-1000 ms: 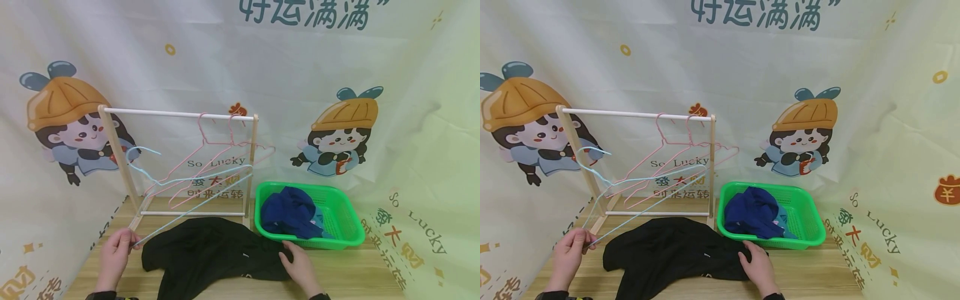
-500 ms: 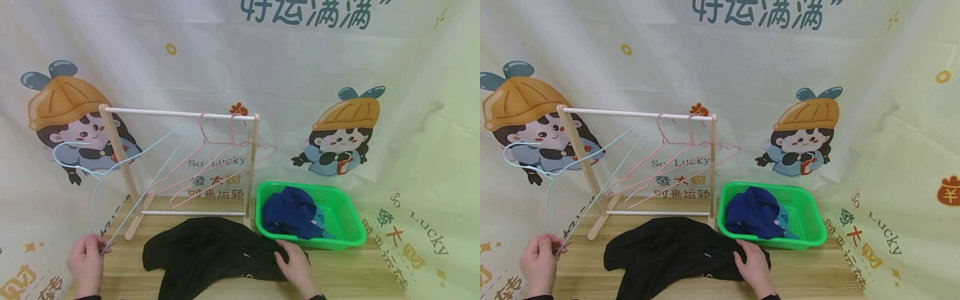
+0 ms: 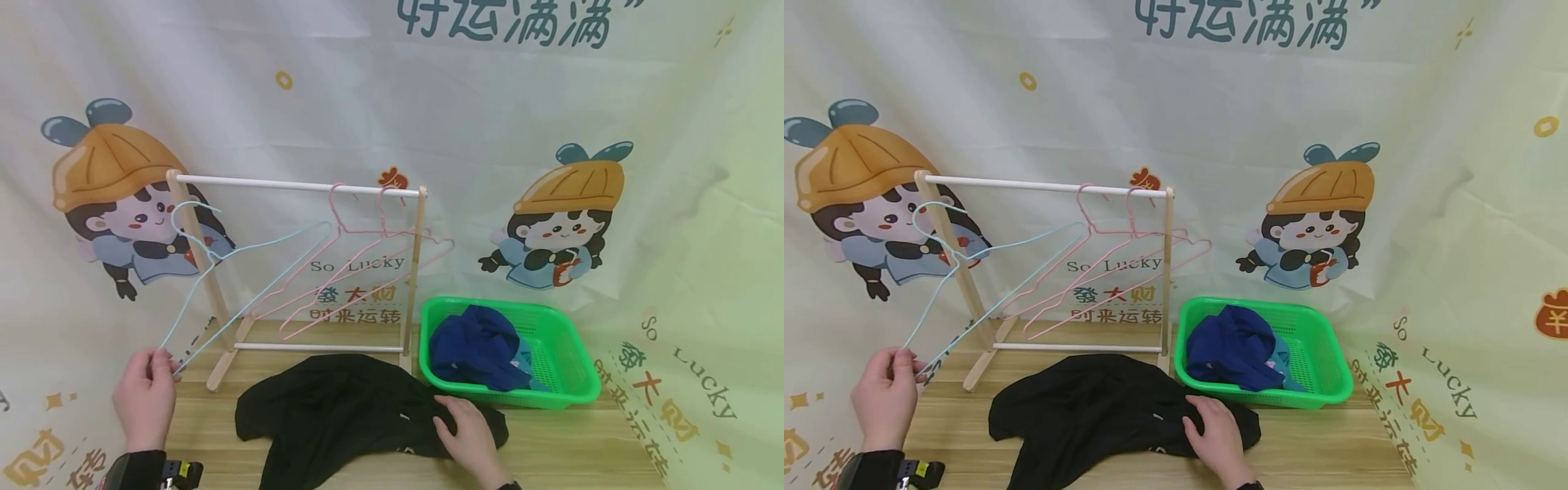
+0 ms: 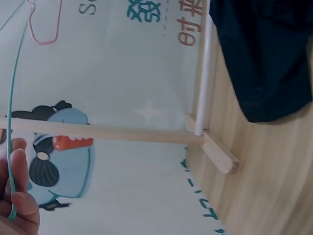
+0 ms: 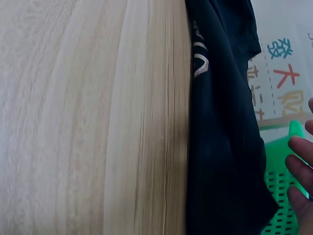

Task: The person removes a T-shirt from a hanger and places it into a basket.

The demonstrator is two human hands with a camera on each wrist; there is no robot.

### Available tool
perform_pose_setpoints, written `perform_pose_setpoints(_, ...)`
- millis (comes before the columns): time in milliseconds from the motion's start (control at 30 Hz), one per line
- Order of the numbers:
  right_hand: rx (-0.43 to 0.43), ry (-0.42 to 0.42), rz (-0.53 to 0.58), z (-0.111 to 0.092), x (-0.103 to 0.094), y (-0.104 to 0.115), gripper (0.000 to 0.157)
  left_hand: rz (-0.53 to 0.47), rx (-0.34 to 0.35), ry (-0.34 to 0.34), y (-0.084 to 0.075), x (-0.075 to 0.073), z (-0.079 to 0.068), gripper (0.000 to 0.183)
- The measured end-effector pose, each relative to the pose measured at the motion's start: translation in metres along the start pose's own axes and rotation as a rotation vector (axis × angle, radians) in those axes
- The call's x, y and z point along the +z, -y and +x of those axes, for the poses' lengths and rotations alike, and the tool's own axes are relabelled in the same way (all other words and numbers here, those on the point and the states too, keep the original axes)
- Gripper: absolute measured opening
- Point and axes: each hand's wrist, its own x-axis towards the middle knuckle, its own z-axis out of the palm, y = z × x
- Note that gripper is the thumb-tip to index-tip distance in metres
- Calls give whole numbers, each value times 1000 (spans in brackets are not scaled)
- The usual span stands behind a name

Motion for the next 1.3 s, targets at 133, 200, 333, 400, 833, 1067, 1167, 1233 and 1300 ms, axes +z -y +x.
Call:
perform_pose_setpoints(133,-1,27,13,2,4,3,33,33,91,-11,-11,7,12,26)
perform_pose_setpoints(200,-1,41,18,3,5,5,33,36,124,-15,-17,10,18,27)
perform_pose_setpoints(333,-3,86,20,2,9,10,32,50,174,-31,-31,16,27,27)
perform_pose_setpoints(400,-1,108,23,3,10,12,32,51,190,-37,-38,18,32,27)
perform_pose_setpoints(833,-23,178,2,9,22,19,38,135,263,46,-69,29,62,28)
perform_pose_setpoints(1067,44,359,34,18,30,20,57,223,279,161,-64,34,62,30)
perform_pose_setpoints(1167,76,429,40,21,36,19,69,214,229,215,-61,35,59,38)
perform_pose_setpoints(1233,101,458,33,21,42,17,79,202,190,243,-58,36,56,45)
perform_pose_setpoints(1300,131,481,31,19,48,16,88,182,148,260,-55,37,52,55)
